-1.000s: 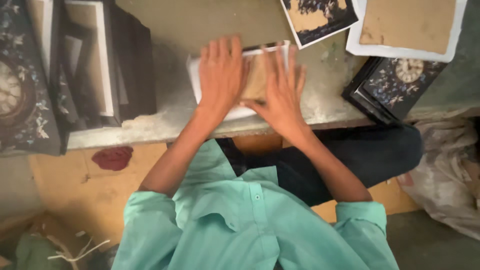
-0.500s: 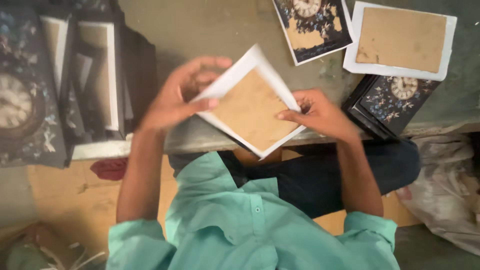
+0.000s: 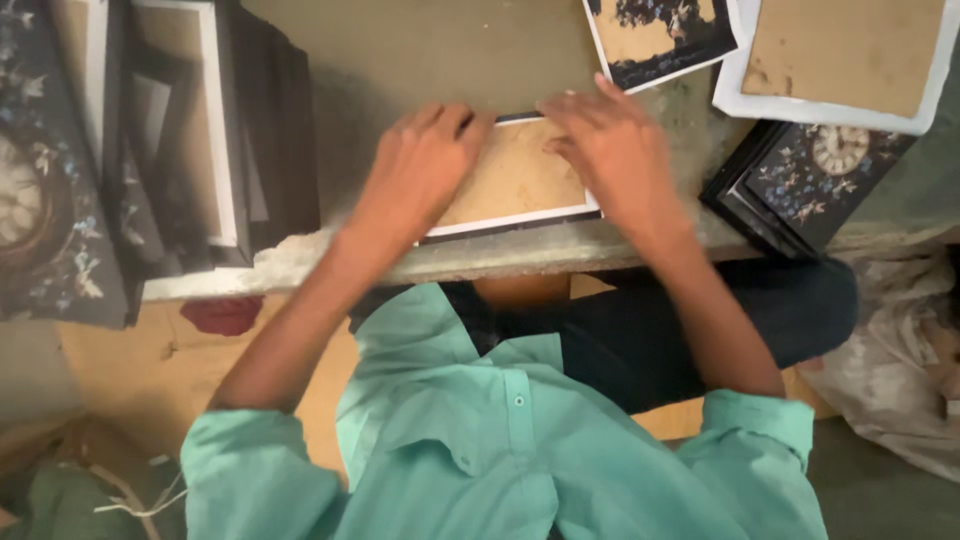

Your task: The person assembles small photo frames by placing a printed image of a clock into a frame, pressing the edges, and stacking the finished units. The person also peels off small pieces of paper from the printed image before inserting it into the frame.

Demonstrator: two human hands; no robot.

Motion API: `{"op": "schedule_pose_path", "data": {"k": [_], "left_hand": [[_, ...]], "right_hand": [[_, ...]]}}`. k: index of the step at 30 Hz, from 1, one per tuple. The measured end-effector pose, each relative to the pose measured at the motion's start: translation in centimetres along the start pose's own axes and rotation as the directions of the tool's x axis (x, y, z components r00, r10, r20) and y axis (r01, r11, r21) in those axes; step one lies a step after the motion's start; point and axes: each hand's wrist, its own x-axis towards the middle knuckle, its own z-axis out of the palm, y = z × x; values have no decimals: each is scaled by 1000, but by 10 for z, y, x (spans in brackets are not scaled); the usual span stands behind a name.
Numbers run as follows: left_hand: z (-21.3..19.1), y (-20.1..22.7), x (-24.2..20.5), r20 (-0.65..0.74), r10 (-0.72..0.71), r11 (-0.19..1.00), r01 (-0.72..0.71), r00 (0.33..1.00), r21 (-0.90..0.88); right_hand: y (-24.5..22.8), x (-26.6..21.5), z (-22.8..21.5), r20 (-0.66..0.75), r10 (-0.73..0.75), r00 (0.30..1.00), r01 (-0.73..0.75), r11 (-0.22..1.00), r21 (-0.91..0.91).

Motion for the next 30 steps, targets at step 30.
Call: {"op": "schedule_pose_path", "data": {"k": [30], "left_hand": [[4, 37, 10, -10, -364, 930, 364, 931, 50]], "right_hand": [[-18, -58, 47, 106, 211, 972, -213, 977, 2]]}}
